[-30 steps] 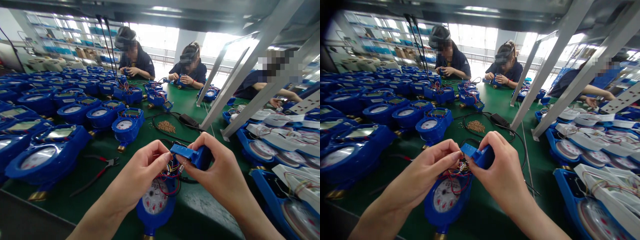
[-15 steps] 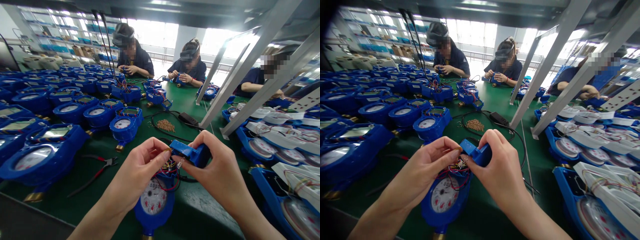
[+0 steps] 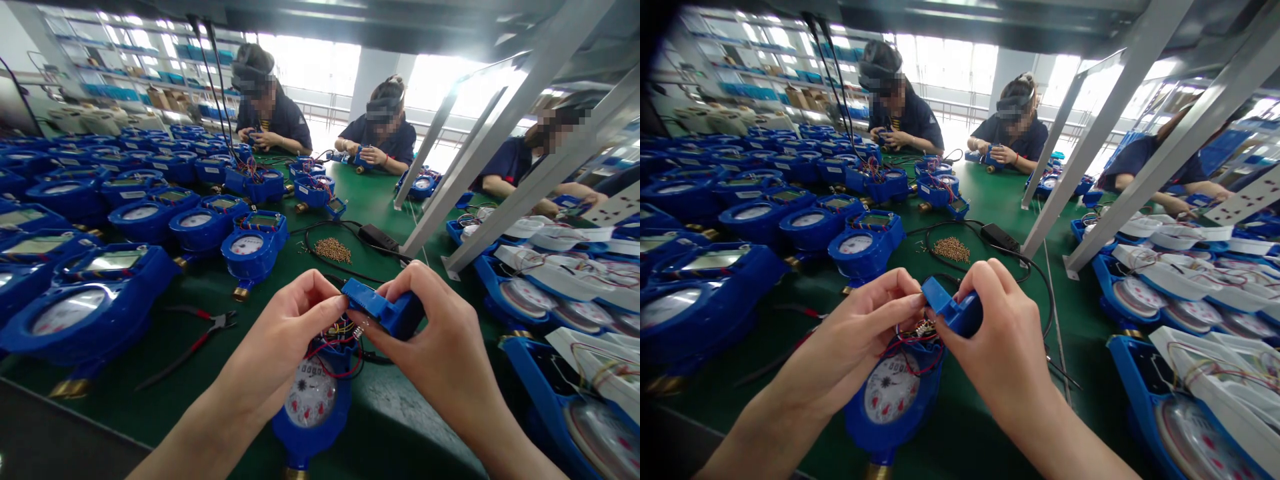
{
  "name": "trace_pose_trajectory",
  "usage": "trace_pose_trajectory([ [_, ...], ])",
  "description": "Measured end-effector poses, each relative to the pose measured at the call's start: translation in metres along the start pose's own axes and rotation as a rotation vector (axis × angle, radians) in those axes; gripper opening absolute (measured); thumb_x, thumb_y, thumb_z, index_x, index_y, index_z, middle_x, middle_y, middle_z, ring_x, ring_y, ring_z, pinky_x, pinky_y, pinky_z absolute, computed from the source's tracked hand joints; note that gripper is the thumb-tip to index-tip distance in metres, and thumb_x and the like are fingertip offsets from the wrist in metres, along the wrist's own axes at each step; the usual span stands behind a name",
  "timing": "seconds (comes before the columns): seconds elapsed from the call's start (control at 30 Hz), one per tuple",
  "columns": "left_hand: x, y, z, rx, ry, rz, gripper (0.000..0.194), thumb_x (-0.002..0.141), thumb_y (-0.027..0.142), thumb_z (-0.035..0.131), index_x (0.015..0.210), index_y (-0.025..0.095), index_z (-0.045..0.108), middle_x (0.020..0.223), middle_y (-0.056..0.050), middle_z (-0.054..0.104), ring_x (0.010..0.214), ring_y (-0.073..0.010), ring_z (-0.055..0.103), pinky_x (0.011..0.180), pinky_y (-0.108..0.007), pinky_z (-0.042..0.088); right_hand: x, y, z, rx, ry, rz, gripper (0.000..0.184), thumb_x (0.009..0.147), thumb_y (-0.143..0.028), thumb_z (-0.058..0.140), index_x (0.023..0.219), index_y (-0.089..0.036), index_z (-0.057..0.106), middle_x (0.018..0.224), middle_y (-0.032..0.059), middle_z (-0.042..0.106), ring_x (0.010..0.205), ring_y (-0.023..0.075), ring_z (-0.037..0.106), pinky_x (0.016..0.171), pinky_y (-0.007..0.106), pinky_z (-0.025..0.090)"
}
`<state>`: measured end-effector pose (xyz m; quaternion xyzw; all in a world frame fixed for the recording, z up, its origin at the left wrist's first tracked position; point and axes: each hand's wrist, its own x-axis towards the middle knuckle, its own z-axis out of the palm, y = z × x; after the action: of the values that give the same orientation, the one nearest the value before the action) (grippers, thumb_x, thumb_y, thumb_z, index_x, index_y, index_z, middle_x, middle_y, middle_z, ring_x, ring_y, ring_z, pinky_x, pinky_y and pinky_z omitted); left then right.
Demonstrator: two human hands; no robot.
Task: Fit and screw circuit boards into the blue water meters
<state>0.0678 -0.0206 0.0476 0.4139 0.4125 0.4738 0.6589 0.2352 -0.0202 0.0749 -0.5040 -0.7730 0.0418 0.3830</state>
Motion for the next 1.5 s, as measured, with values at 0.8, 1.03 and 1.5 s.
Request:
trace_pose_trajectory([
  [0.8, -0.002, -0.009, -0.006, 0.253, 0.003, 0.163, 0.027, 0.096, 0.047, 0.061, 0.088, 0.022, 0.059, 0.073, 0.005, 0.053, 0.068, -0.0100, 0.048, 0.063, -0.023, 0.040, 0.004, 0.007, 0.000, 0.066, -0.058, 0.099, 0.026, 0.076, -0.021, 0.075, 0.076, -0.021, 0.049, 0.072, -0.0034, 0.056, 0.061, 0.0121, 0.049, 0.057, 0.026, 0.039],
  [1.03, -0.008, -0.006, -0.011, 0.476, 0.047, 0.240, 0.025, 0.098, 0.046, 0.057, 0.090, 0.022, 0.063, 0.080, 0.001, 0.061, 0.072, -0.0145, 0.056, 0.064, -0.026, 0.043, 0.010, 0.016, -0.005, 0.453, -0.278, 0.425, 0.040, 0.071, -0.037, 0.084, 0.077, -0.022, 0.047, 0.063, -0.0066, 0.048, 0.055, 0.0104, 0.041, 0.047, 0.022, 0.031],
  [1.5, -0.004, -0.007, -0.020, 0.412, -0.010, 0.212, 0.024, 0.097, 0.045, 0.058, 0.090, 0.022, 0.061, 0.079, 0.002, 0.056, 0.073, -0.0131, 0.054, 0.067, -0.024, 0.043, 0.018, 0.024, 0.006, 1.054, -0.478, 0.742, 0.045, 0.062, -0.026, 0.094, 0.075, -0.018, 0.052, 0.066, -0.0056, 0.056, 0.060, 0.0089, 0.051, 0.054, 0.017, 0.043],
])
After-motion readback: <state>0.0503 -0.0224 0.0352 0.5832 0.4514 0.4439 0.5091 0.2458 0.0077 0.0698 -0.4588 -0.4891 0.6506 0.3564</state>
